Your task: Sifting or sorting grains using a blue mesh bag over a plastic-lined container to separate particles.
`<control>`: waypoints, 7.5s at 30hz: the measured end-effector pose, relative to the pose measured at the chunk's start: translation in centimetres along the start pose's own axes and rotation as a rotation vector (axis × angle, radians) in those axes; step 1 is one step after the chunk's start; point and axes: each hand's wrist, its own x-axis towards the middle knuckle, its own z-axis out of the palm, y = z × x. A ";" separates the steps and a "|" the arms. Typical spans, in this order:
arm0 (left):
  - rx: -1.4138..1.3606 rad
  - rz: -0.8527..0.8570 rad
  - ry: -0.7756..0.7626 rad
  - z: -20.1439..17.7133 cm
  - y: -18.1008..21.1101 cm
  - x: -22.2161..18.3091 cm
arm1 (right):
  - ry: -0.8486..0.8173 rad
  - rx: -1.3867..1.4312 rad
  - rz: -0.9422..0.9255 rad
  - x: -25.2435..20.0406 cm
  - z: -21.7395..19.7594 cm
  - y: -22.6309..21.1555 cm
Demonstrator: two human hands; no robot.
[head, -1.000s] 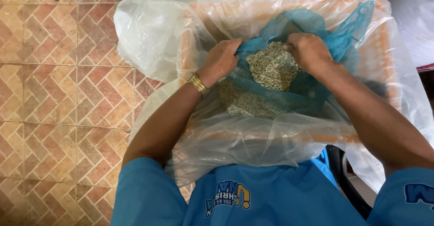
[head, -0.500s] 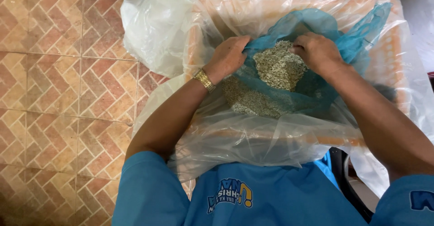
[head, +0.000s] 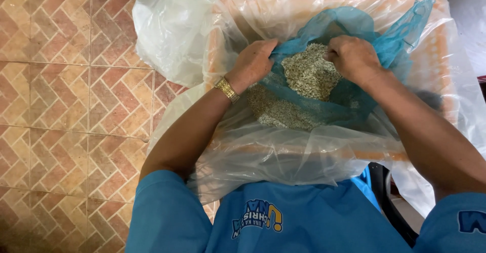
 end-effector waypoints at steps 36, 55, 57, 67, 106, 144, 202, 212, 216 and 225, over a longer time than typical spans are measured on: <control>-0.802 1.033 -0.560 -5.8 27.1 -13.8 | -0.401 -0.231 0.042 -0.9 1.6 -0.8; -0.508 0.493 0.096 -8.2 15.6 -8.2 | -0.525 -0.294 0.145 0.6 0.4 -1.6; -0.490 0.437 0.146 -8.3 15.0 -7.4 | -0.502 -0.203 0.196 0.4 -0.5 -2.7; -0.393 0.261 0.290 -5.1 13.2 -0.3 | -0.249 -0.053 0.023 -0.9 -0.6 0.9; -0.092 -0.018 0.253 -3.8 3.8 -0.3 | -0.177 0.096 -0.034 -0.5 2.7 -1.8; -0.233 -0.032 0.200 -4.6 4.6 -0.6 | 0.084 0.060 -0.116 -0.3 1.9 0.8; -0.211 -0.033 0.293 -2.7 3.1 0.5 | -0.081 -0.052 -0.199 -0.8 6.3 -1.6; -0.231 0.001 0.300 -2.8 3.2 0.4 | 0.153 0.195 -0.216 -0.7 0.6 -1.8; -0.209 0.016 0.329 -2.5 2.9 0.6 | 0.145 0.225 -0.198 -0.7 1.1 -0.7; -0.204 0.014 0.317 -2.6 3.0 0.5 | -0.354 -0.065 0.193 -0.9 0.5 -2.3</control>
